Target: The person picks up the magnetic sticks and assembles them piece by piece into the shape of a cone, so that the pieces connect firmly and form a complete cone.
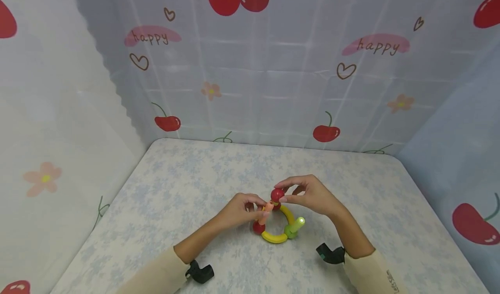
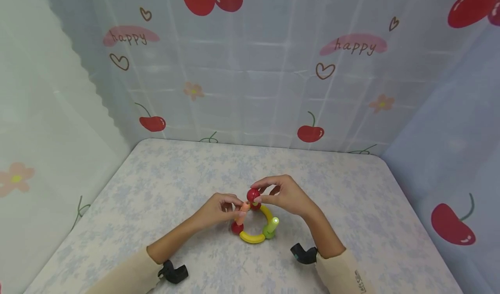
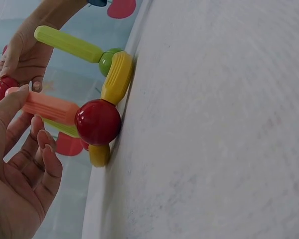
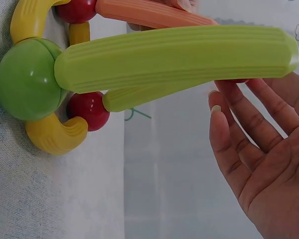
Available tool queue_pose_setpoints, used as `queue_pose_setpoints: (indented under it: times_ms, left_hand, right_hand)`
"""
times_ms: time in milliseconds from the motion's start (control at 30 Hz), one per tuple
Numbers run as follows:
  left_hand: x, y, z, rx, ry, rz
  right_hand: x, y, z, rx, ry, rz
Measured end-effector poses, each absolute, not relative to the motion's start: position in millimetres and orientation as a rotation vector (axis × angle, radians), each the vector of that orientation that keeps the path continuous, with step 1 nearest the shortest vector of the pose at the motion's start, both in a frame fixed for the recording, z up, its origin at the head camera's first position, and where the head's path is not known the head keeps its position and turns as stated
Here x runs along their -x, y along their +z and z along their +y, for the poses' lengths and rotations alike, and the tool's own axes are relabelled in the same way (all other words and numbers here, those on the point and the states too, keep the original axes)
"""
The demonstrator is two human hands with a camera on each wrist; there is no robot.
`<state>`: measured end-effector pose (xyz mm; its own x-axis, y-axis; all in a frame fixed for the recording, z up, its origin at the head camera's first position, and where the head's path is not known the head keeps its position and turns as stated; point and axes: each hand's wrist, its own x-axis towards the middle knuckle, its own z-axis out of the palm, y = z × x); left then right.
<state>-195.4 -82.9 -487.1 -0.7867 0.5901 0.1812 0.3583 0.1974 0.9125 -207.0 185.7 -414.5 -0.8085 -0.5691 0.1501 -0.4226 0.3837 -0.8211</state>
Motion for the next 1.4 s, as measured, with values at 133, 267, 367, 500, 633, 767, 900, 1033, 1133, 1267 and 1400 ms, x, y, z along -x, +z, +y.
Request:
queue_pose_setpoints:
  times_ms: [133, 267, 367, 500, 633, 767, 900, 1033, 1133, 1267, 1400]
  left_hand:
    - [195.2, -489.0, -81.9, -0.872, 1.634, 2.255]
    - [195.4, -490.7, -81.9, -0.855, 1.650, 2.245]
    - [194.8, -491.0, -81.4, -0.851, 1.657, 2.245]
    - [193.6, -489.2, -79.5, -0.857, 1.647, 2.259]
    - [193.8, -486.9, -78.6, -0.857, 1.628, 2.279]
    - [196.3, -481.4, -81.4, -0.846, 1.620, 2.341]
    - [200.5, -470.2, -92.2, -0.831, 1.614, 2.446]
    - [203.8, -458.9, -102.8, -0.925, 1.578, 2.513]
    - [204.9, -452.1, -102.6, -1.035, 1.573, 2.499]
    - [205.2, -444.0, -96.2, -1.103, 1.598, 2.448]
    - [205.8, -442.1, -87.7, -1.131, 1.622, 2.396]
  right_hand:
    - [206.0, -414.8, 185.7, 0.926, -1.402, 2.466]
    - [205.6, -414.8, 185.4, 0.947, -1.401, 2.449]
    - [204.8, -413.9, 185.0, 0.954, -1.404, 2.442]
    - [203.4, -412.7, 185.0, 0.950, -1.403, 2.439]
    - [203.4, -411.9, 187.1, 0.957, -1.373, 2.460]
    - [202.9, -405.2, 195.4, 0.939, -1.355, 2.554]
    - [203.2, -394.8, 208.3, 0.899, -1.401, 2.618]
    - [199.9, -394.6, 223.5, 0.853, -1.360, 2.615]
    - [190.2, -399.8, 237.7, 0.844, -1.274, 2.571]
    - [174.7, -407.5, 247.7, 0.921, -1.207, 2.451]
    - [165.5, -415.5, 243.2, 0.992, -1.199, 2.400]
